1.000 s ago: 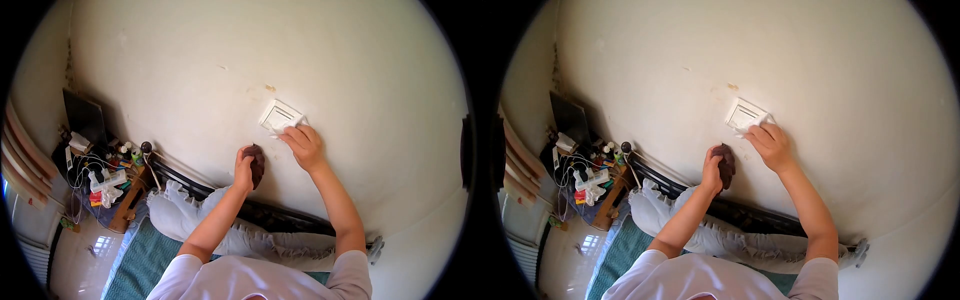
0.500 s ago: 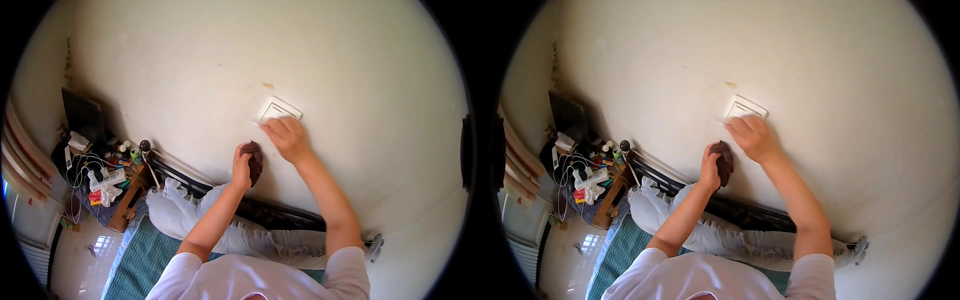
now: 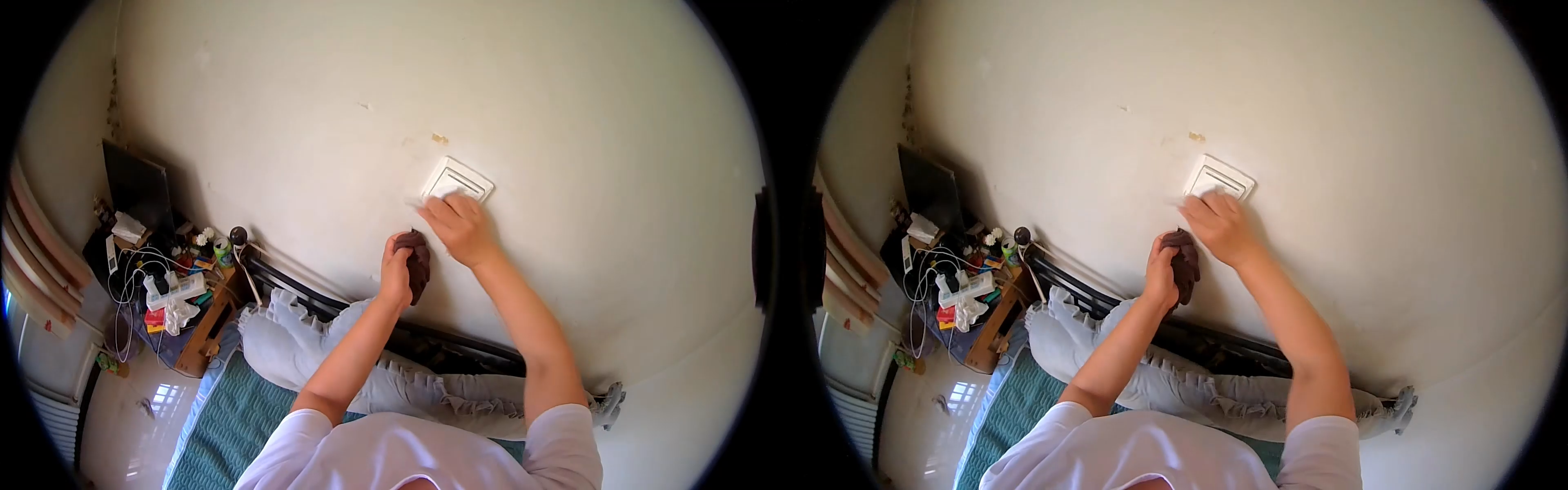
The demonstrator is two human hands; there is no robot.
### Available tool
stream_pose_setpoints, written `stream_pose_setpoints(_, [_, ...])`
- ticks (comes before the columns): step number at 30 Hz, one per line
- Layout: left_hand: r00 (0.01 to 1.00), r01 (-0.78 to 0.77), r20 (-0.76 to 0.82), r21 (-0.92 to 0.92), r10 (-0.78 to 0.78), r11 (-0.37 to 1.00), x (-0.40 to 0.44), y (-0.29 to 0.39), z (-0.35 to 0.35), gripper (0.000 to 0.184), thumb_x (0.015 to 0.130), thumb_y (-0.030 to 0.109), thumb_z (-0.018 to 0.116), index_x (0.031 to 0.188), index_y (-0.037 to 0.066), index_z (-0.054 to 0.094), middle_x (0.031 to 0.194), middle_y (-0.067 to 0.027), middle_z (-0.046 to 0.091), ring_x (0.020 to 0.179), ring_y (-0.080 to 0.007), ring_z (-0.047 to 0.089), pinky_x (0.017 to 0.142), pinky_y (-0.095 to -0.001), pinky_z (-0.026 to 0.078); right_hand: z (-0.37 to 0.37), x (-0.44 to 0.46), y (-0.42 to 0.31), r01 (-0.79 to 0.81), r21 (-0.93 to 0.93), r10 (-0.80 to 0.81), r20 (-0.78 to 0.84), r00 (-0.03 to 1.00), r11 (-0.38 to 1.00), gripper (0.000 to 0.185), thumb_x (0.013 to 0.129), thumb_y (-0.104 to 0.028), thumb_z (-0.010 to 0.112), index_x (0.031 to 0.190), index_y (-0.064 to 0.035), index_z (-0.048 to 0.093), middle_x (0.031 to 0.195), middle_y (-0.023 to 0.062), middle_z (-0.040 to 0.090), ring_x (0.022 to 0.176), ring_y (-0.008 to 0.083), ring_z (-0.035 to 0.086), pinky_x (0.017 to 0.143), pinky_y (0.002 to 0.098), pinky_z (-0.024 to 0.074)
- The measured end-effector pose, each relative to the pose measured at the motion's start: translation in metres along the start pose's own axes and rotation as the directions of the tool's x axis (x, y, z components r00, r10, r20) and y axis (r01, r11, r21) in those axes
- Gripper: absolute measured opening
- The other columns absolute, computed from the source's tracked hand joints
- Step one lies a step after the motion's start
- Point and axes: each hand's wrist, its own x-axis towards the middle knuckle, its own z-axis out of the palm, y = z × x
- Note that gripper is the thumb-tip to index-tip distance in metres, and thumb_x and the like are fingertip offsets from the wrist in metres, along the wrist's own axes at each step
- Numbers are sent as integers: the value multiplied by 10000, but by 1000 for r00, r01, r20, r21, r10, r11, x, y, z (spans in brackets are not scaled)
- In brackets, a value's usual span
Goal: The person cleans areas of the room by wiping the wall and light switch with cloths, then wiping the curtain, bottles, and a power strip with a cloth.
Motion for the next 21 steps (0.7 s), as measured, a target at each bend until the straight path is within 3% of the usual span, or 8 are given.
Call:
stream_pose_setpoints(6, [999,30,-19,29,-30,999,-6,1,0,317,878,21,393,1164,76,517,966,-80,589,840,-180,576,710,-310,504,-15,-27,7,28,-59,-27,24,999,998,65,741,-79,693,789,-59,655,936,-4,590,781,172,538,664,320,464])
stream_pose_setpoints(8, [1000,-6,-3,12,6,1000,-3,-1,2,308,878,16,392,1154,77,515,965,-76,586,847,-177,577,726,-307,502,3,3,2,32,25,-31,-2,1000,999,119,702,-71,702,819,-80,685,905,-22,613,711,172,527,584,314,442])
stream_pose_setpoints(12, [999,-39,-3,3,39,999,0,-4,2,293,878,18,396,1140,77,515,961,-73,583,847,-176,578,720,-307,504,13,5,-3,-27,8,27,-8,1000,1000,112,711,-83,696,821,-69,677,879,-17,620,692,178,531,572,315,441])
stream_pose_setpoints(15, [1000,31,-1,-28,-31,999,-5,4,6,293,877,24,401,1150,84,489,963,-60,572,823,-151,561,714,-291,493,-22,-31,6,-30,-78,31,16,999,997,76,767,-107,673,841,-89,667,868,-14,602,762,164,542,690,289,459])
stream_pose_setpoints(18, [999,32,-21,34,-31,999,-5,-1,2,286,879,27,404,1144,86,492,960,-62,572,814,-157,564,696,-296,498,-20,-15,9,-18,-25,19,17,1000,1000,121,737,-104,671,857,-88,677,870,-17,612,725,170,541,607,309,449])
stream_pose_setpoints(21, [999,-40,-6,56,40,998,-2,-5,2,287,881,33,407,1150,90,487,949,-68,574,805,-163,569,679,-296,497,-6,17,11,-12,-23,12,-9,1000,1000,133,748,-114,672,880,-92,678,920,-13,596,793,166,542,669,304,458])
